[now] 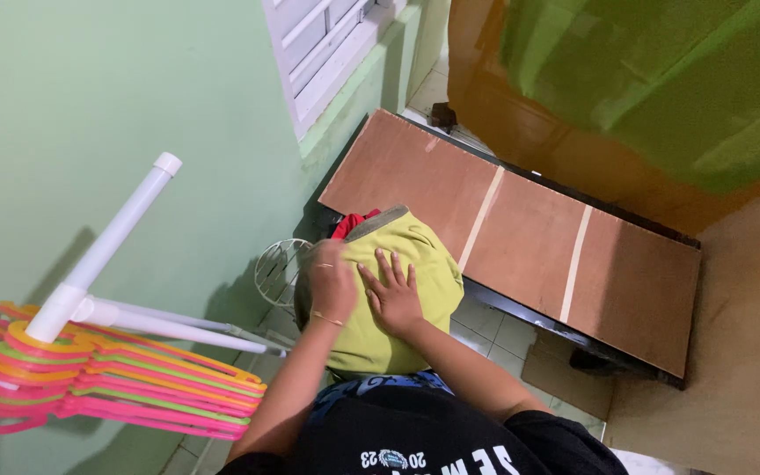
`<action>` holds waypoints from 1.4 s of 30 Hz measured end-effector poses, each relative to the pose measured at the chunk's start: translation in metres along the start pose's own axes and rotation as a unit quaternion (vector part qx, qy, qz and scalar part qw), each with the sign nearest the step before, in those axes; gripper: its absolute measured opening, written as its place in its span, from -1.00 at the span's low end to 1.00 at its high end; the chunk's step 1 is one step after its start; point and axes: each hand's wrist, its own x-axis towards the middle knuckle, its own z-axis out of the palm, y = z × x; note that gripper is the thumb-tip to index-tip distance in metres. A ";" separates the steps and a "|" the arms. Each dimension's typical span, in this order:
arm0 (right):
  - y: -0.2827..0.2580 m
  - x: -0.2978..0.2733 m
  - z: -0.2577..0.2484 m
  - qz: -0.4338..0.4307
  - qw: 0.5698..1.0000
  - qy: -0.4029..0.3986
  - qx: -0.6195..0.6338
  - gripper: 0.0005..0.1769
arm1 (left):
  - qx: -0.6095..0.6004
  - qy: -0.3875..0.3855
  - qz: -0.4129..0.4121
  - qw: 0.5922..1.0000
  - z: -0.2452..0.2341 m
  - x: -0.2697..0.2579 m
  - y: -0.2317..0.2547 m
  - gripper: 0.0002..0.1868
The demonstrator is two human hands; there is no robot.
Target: Folding a yellow shirt and organizing it with other garments on a bench.
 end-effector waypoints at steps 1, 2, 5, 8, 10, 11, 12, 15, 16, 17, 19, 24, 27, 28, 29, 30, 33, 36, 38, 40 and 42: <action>0.001 0.001 0.002 -0.001 1.000 0.000 0.001 -0.33 | 0.001 0.001 -0.001 1.000 0.013 -0.015 -0.003 -0.61; 0.002 0.003 0.003 0.000 1.000 -0.005 -0.005 -0.34 | -0.007 -0.045 -0.012 0.999 0.026 -0.030 -0.005 -0.55; 0.005 0.006 0.004 0.000 1.000 -0.012 -0.003 -0.34 | 0.040 -0.123 -0.013 0.992 0.036 -0.050 -0.009 -0.40; 0.023 0.009 0.002 -0.014 1.000 -0.007 0.009 -0.34 | 0.089 -0.163 -0.008 0.983 0.035 -0.050 -0.007 -0.30; 0.036 0.012 0.002 -0.030 0.999 -0.001 0.016 -0.33 | 0.087 -0.169 -0.016 0.982 0.034 -0.051 -0.006 -0.28; 0.043 0.015 0.002 -0.030 0.999 0.007 0.016 -0.32 | 0.089 -0.168 -0.019 0.982 0.033 -0.051 -0.006 -0.28; 0.049 0.018 0.002 -0.030 0.999 0.015 0.016 -0.31 | 0.092 -0.167 -0.021 0.981 0.033 -0.051 -0.006 -0.29; 0.059 0.020 -0.005 0.009 1.000 0.021 0.012 -0.31 | 0.074 -0.177 -0.028 0.981 0.029 -0.047 -0.001 -0.27; 0.059 0.021 -0.005 0.005 1.000 0.020 0.012 -0.31 | 0.075 -0.175 -0.031 0.981 0.029 -0.047 -0.003 -0.27; 0.059 0.021 -0.004 0.016 1.000 0.021 0.004 -0.31 | 0.071 -0.170 -0.030 0.982 0.029 -0.048 -0.005 -0.27; 0.060 0.022 0.000 0.024 0.999 0.022 -0.005 -0.31 | 0.068 -0.164 -0.032 0.984 0.030 -0.050 -0.008 -0.28; 0.055 0.010 0.020 -0.002 0.999 0.043 -0.007 -0.28 | 0.074 -0.150 -0.012 0.986 0.032 -0.053 -0.014 -0.30; 0.042 -0.009 0.021 -0.044 0.999 0.001 0.004 -0.27 | 0.063 -0.153 -0.022 0.986 0.036 -0.052 -0.014 -0.30; 0.036 -0.011 0.014 -0.046 0.999 0.001 0.001 -0.27 | 0.062 -0.151 -0.023 0.986 0.036 -0.050 -0.016 -0.30; 0.030 -0.017 0.007 -0.060 0.998 -0.026 0.005 -0.29 | 0.064 -0.147 -0.017 0.987 0.036 -0.052 -0.016 -0.31; 0.023 -0.024 0.001 -0.073 0.996 -0.053 0.009 -0.31 | 0.065 -0.144 -0.011 0.987 0.036 -0.055 -0.017 -0.32; 0.025 -0.026 -0.010 -0.087 0.993 -0.073 0.030 -0.33 | 0.066 -0.129 -0.002 0.989 0.036 -0.053 -0.014 -0.33; 0.035 -0.026 -0.014 -0.104 0.990 -0.085 0.044 -0.33 | 0.058 -0.124 -0.011 0.990 0.037 -0.056 -0.014 -0.35; 0.060 -0.018 -0.004 -0.117 0.989 -0.081 0.032 -0.32 | 0.061 -0.117 -0.015 0.991 0.035 -0.056 -0.014 -0.36; 0.078 -0.019 -0.003 -0.127 0.989 -0.080 0.020 -0.32 | 0.062 -0.113 -0.020 0.991 0.032 -0.062 -0.009 -0.36; 0.092 -0.022 -0.013 -0.077 0.995 -0.067 -0.005 -0.30 | 0.084 -0.128 -0.023 0.988 0.027 -0.065 -0.002 -0.34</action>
